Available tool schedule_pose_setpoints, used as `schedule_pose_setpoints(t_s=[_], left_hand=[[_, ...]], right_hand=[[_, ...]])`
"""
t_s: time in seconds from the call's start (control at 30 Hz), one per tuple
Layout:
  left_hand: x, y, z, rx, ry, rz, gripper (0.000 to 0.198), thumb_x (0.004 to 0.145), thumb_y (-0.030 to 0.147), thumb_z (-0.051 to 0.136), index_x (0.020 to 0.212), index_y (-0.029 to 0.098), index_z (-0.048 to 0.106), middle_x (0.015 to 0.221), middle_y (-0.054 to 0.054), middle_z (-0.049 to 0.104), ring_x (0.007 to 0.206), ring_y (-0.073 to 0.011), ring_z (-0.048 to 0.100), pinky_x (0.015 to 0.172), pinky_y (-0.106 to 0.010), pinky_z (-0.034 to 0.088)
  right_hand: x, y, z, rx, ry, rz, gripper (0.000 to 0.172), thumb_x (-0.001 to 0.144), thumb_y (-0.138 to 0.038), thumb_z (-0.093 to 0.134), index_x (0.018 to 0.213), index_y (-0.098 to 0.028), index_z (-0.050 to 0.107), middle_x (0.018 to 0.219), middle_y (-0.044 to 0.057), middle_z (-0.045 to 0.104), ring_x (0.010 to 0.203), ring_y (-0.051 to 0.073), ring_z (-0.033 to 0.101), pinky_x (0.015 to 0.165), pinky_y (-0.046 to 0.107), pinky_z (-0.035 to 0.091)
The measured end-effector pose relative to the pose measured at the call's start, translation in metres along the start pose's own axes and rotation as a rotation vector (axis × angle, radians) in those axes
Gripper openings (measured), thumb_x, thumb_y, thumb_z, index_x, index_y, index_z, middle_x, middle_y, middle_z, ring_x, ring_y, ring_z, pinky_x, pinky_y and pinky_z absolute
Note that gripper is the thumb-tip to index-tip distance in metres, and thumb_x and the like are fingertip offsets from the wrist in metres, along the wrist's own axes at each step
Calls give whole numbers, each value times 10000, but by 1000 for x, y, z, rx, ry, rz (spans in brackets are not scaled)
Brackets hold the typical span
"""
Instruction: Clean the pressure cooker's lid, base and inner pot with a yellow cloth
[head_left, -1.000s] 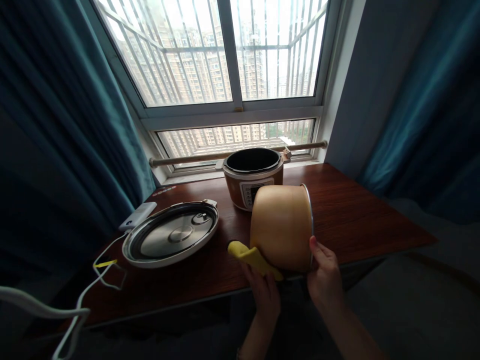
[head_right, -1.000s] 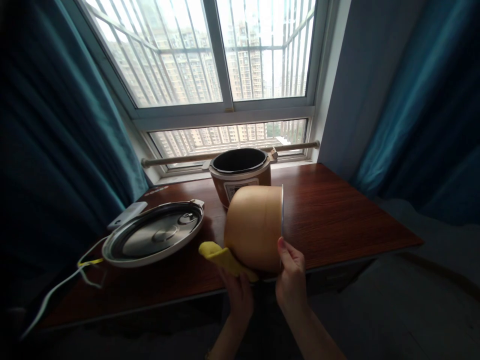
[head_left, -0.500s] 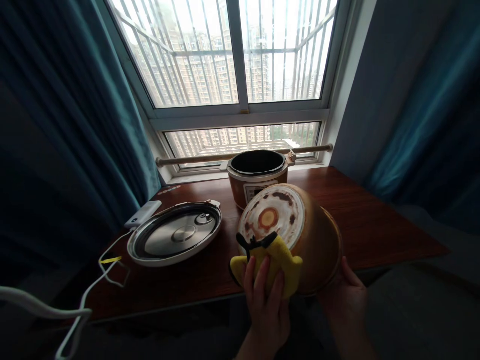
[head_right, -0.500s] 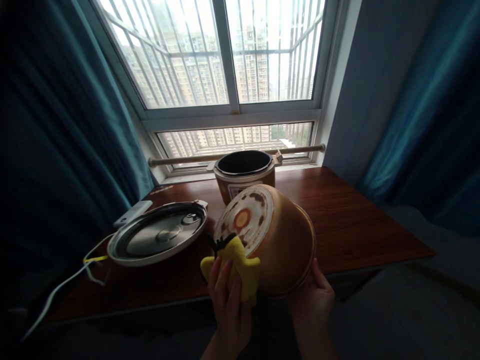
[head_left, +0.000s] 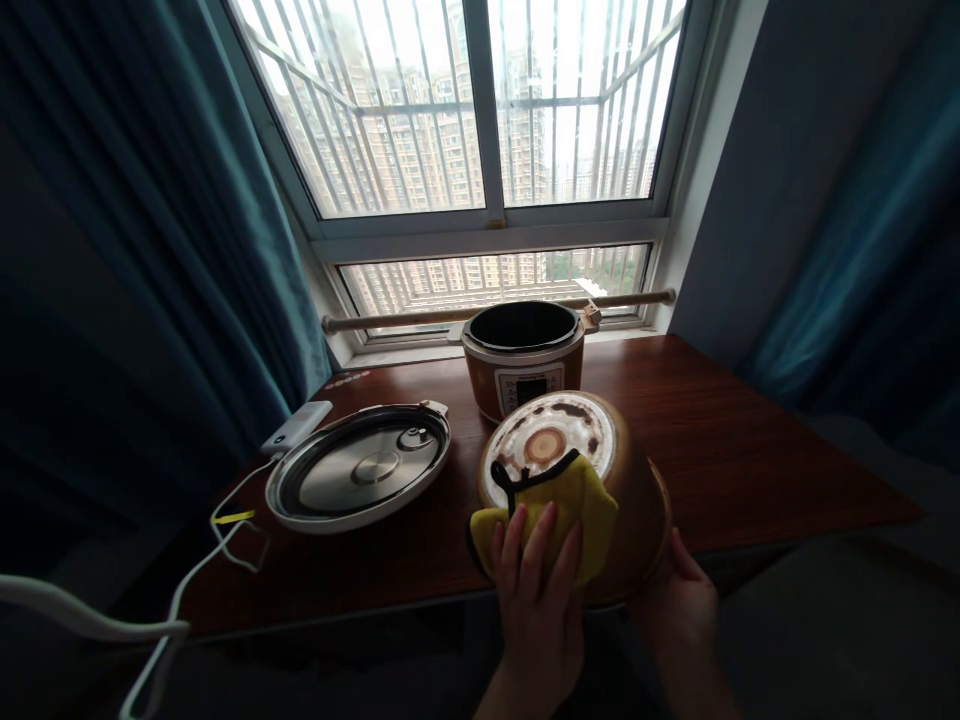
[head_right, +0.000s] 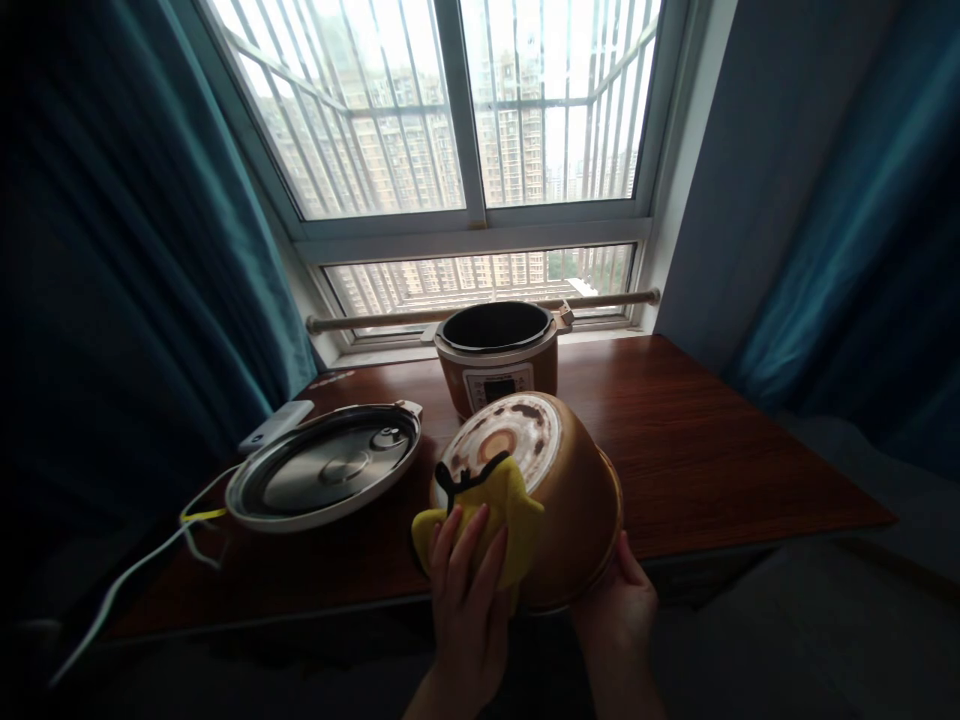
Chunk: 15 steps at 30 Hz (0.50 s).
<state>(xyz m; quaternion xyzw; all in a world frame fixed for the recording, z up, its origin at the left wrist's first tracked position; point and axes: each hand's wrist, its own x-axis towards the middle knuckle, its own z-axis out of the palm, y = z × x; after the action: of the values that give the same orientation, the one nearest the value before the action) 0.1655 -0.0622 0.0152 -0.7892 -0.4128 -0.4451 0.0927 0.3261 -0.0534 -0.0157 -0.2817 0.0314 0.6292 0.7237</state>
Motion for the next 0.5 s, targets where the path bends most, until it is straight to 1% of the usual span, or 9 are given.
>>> schedule_pose_setpoints(t_s=[0.13,0.2,0.33,0.43,0.5], left_hand=[[2,-1,1,0,-1,-8,518,827,108,414,1337,200,393,1422,-85,333,1325,-324,223,1071,-521,164],[2,-1,2,4,-7,-7,508,826,113,423,1326,202,411,1412,-84,353,1325,-319,229,1072,-515,170],[5,-3,2,4,-37,-1,516,816,110,431,1322,215,419,1410,-71,367,1326,-309,230,1075,-516,165],[10,-5,-1,-20,-68,11,518,811,120,438,1318,226,426,1402,-55,384,1323,-298,237,1075,-503,178],[14,-5,-4,-38,-85,28,507,812,133,441,1309,231,438,1385,-47,410,1320,-287,250,1074,-484,192]], right_hand=[[2,2,-2,49,68,17,265,791,-332,471,873,-284,719,893,20,719,945,231,638,988,495,346],[3,2,-3,43,69,31,276,789,-344,464,882,-288,718,918,24,715,950,231,637,991,499,341],[3,4,-5,-7,17,53,313,802,-379,431,945,-308,700,1013,11,692,1036,230,599,1013,503,315],[0,8,-8,-68,-8,68,361,825,-427,394,949,-286,702,1048,22,679,1105,228,556,1035,490,304],[-4,12,-11,-160,-78,28,387,847,-446,371,964,-276,699,1068,34,670,1138,218,532,1044,478,308]])
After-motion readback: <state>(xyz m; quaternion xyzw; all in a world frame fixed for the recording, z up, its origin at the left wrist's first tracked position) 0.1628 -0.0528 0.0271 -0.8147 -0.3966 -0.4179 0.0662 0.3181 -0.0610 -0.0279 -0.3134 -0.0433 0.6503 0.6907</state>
